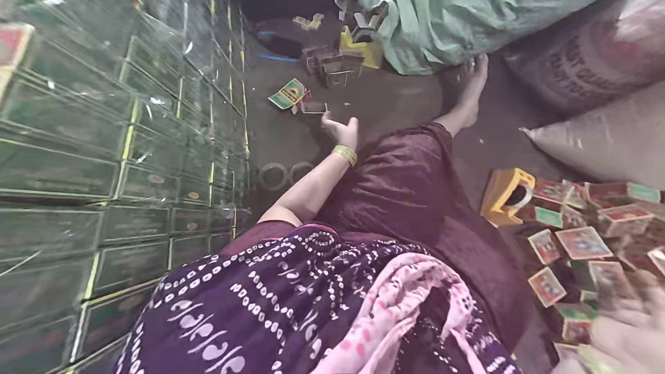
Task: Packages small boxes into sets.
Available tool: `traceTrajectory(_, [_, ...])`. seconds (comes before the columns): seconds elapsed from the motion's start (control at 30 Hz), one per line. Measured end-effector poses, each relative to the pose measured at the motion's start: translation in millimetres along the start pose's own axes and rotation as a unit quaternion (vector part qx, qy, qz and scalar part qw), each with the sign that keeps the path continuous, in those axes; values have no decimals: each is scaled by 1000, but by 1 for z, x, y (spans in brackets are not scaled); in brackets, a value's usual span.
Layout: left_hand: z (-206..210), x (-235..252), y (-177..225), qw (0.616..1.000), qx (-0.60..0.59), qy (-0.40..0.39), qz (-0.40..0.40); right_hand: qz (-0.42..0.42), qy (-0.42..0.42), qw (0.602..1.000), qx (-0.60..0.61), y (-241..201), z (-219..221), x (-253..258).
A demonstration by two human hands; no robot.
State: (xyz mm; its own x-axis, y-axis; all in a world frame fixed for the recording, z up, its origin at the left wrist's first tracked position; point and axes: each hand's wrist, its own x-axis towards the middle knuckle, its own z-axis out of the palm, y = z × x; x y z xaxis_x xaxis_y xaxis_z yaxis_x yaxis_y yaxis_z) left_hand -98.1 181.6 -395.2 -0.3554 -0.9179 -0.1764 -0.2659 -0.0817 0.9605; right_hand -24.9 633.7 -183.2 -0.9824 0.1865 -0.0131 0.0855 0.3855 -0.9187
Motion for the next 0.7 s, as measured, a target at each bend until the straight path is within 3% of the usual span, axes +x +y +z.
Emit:
traceTrajectory(0.03, [-7,21,-7,996,22,67,-45,-50,0,998,48,43,-12,17])
traceTrajectory(0.1, [-18,53,-19,981,27,146,-126,9,76,991,106,82,-8,27])
traceTrajectory(0.17, [-28,65,-24,980,-38,108,-162,62,102,989,82,93,-8,19])
traceTrajectory(0.27, [-25,67,-34,994,-47,63,-81,79,133,988,30,114,-35,7])
traceTrajectory(0.3, [-27,55,-25,996,-21,53,-68,95,144,985,6,119,-47,1])
traceTrajectory(0.37, [-32,17,34,987,43,38,-150,135,155,976,-72,136,-75,-10])
traceTrajectory(0.4, [-35,6,42,987,81,33,-133,166,143,968,-125,146,-90,-17])
traceTrajectory(0.43, [-40,6,23,990,140,20,-25,199,120,955,-182,155,-104,-24])
traceTrajectory(0.47, [-42,27,-24,970,149,55,181,227,92,940,-237,167,-116,-31])
traceTrajectory(0.5, [-43,39,-39,964,127,41,232,249,61,921,-292,180,-124,-37])
traceTrajectory(0.6, [-44,19,-22,973,76,-44,212,301,-30,847,-437,216,-131,-55])
traceTrajectory(0.7, [-38,-21,-1,949,-67,-143,272,331,-35,808,-486,242,-121,-65])
